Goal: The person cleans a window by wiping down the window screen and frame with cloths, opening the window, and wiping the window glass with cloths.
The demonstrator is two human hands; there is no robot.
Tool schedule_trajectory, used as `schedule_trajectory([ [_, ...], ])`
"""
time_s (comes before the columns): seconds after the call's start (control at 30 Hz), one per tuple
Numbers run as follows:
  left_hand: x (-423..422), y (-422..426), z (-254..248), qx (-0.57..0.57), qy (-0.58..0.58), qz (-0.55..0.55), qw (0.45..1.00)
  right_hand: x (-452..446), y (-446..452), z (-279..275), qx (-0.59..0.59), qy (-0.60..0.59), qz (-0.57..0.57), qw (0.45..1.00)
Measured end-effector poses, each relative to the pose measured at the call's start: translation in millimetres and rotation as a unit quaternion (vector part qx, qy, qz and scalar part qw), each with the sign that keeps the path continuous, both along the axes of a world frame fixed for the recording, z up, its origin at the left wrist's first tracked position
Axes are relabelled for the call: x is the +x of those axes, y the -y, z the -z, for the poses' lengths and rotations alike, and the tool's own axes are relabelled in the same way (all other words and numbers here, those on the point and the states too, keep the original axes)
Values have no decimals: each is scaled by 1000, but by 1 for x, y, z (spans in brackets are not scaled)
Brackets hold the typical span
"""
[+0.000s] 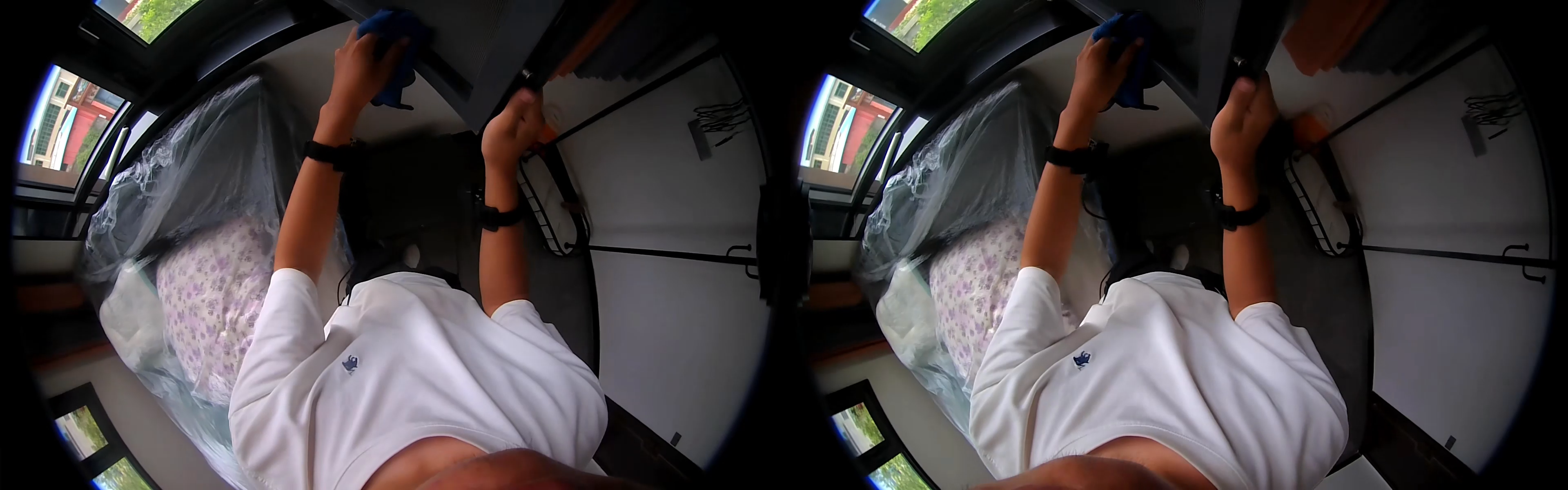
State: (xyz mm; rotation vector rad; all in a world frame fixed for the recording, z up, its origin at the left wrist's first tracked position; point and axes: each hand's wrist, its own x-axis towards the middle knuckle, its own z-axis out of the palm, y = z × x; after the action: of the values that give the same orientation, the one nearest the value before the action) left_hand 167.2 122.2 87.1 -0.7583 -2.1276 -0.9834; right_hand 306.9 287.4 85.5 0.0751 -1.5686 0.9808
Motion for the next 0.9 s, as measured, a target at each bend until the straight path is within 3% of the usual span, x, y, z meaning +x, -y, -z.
schedule_trajectory([
  [0.07, 6, 1, -9, -3, 153, 79, 985, 2, -2, 2, 4, 12, 8, 1000],
  [0.2, 60, -16, -23, -18, 206, 162, 965, 5, 9, -9, -35, 31, 39, 998],
  [0.27, 77, -21, -20, -70, 133, 145, 978, 5, 9, -4, -36, 46, 58, 997],
  [0.3, 82, -20, -27, -86, 238, 129, 959, 8, 5, -1, -28, 66, 77, 994],
  [0.43, 64, -21, -18, 19, 144, 164, 976, 13, 2, 5, -28, 136, 119, 983],
  [0.5, 54, -16, -24, -43, 120, 153, 980, 12, 0, 7, -6, 144, 144, 979],
  [0.6, 39, 1, -58, -89, 226, 181, 953, 11, 0, 16, -11, 128, 227, 965],
  [0.67, 14, 3, -55, -34, 218, 169, 960, 6, 0, 9, 31, 38, 140, 989],
  [0.73, -5, 13, -53, 30, 303, 191, 933, 4, 0, 12, 77, 35, 197, 977],
  [0.8, -36, 20, -49, 15, 288, 167, 943, 7, 9, 6, -21, 63, 185, 980],
  [0.87, -70, 29, -48, 46, 202, 119, 971, 2, 10, 4, -58, 45, 150, 986],
  [0.9, -73, 36, -54, 12, 240, 124, 963, 14, 11, 11, -61, 85, 172, 979],
])
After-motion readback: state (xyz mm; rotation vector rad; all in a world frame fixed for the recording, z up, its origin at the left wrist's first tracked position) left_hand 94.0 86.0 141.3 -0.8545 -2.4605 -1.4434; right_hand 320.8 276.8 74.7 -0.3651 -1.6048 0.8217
